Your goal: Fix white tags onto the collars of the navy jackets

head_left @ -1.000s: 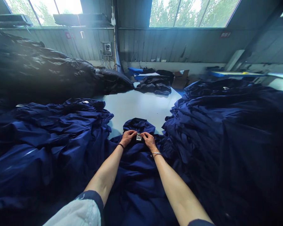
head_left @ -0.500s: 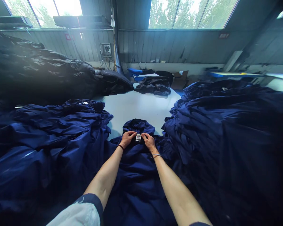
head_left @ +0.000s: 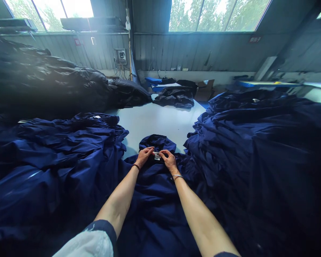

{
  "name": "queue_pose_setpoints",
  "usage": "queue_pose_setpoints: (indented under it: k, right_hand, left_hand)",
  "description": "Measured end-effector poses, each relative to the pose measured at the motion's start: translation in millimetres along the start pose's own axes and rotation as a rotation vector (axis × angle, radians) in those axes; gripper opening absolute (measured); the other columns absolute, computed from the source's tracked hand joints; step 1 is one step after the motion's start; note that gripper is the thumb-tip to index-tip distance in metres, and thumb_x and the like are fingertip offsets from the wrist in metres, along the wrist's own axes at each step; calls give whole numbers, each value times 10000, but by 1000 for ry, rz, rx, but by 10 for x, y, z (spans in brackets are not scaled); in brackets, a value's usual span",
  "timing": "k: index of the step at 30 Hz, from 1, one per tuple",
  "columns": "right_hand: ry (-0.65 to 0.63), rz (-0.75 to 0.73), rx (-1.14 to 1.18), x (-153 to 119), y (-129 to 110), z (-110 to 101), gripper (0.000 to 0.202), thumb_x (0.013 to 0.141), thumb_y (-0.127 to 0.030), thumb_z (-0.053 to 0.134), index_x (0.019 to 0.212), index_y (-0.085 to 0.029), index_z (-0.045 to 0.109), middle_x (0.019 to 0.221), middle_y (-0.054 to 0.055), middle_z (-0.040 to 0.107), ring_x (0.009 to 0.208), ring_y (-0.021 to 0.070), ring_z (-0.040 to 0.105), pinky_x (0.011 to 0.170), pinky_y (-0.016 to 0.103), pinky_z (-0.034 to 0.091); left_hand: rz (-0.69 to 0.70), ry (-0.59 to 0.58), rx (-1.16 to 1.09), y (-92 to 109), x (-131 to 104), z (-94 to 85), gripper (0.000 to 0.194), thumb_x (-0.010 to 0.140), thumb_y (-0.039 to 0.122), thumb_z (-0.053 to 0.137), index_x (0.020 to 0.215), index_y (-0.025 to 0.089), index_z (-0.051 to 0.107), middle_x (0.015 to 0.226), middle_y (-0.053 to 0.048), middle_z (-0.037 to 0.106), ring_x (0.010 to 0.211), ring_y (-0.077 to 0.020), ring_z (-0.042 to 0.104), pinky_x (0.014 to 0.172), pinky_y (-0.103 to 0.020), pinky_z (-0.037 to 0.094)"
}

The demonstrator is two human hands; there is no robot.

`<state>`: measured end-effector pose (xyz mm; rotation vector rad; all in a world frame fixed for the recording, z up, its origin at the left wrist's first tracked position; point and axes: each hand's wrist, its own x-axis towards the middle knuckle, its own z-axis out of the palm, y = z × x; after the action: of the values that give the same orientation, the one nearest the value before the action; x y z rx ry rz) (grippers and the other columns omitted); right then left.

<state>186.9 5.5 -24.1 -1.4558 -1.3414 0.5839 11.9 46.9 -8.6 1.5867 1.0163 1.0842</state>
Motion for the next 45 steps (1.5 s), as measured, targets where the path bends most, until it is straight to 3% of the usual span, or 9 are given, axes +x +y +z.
queue_pose_setpoints:
  k: [7,15,27,31,34,38,45]
  right_hand:
    - [14,32,9,2,-12,-3,361,760,-580,593,852,-249,705,882,12,736,888,209,652,859,317,466]
    - [33,47,-48,9,17,8,410,764,-621,549,820,-245,703,796,14,718,813,209,626,770,303,463]
    - [75,104,-129,38,45,37,565,791,-708,418,738,-228,710,639,25,669,654,194,578,657,283,434]
    - [75,159,-22,24,0,-9,581,835,-659,349,755,-220,720,738,54,713,738,221,616,687,299,450]
    - [9,86,78,2,-29,-48,433,825,-568,438,858,-240,720,889,32,740,849,219,643,781,304,469]
    - [-30,36,12,-2,-42,-42,342,756,-548,577,926,-286,715,930,-8,740,933,217,645,890,324,448]
    - [26,175,-13,35,-12,27,461,762,-635,504,799,-237,736,739,-10,708,740,191,617,714,270,453]
  left_hand:
    - [-8,-89,24,28,-30,-51,253,730,440,728,756,194,784,1330,-91,624,1192,-262,589,1096,-367,376]
    - [7,-152,59,-15,-5,-44,238,724,427,730,732,194,775,1280,-93,651,1166,-253,600,1067,-352,402]
    - [-31,-172,4,16,-11,-30,223,686,394,759,680,171,741,1228,-101,676,1086,-239,631,1023,-328,424]
    - [-32,-141,-50,22,-21,-17,243,698,407,751,699,164,739,1222,-110,679,1099,-242,625,1041,-349,418]
    - [-42,-114,-63,10,-20,-4,269,706,427,748,723,159,744,1217,-110,683,1096,-235,623,1038,-350,424]
    - [-48,-116,-54,0,-16,1,264,708,424,752,722,160,748,1224,-107,679,1104,-231,622,1024,-331,433]
    - [-81,-147,-31,14,-3,-7,207,676,372,774,646,171,734,1225,-101,678,1090,-247,630,995,-323,452]
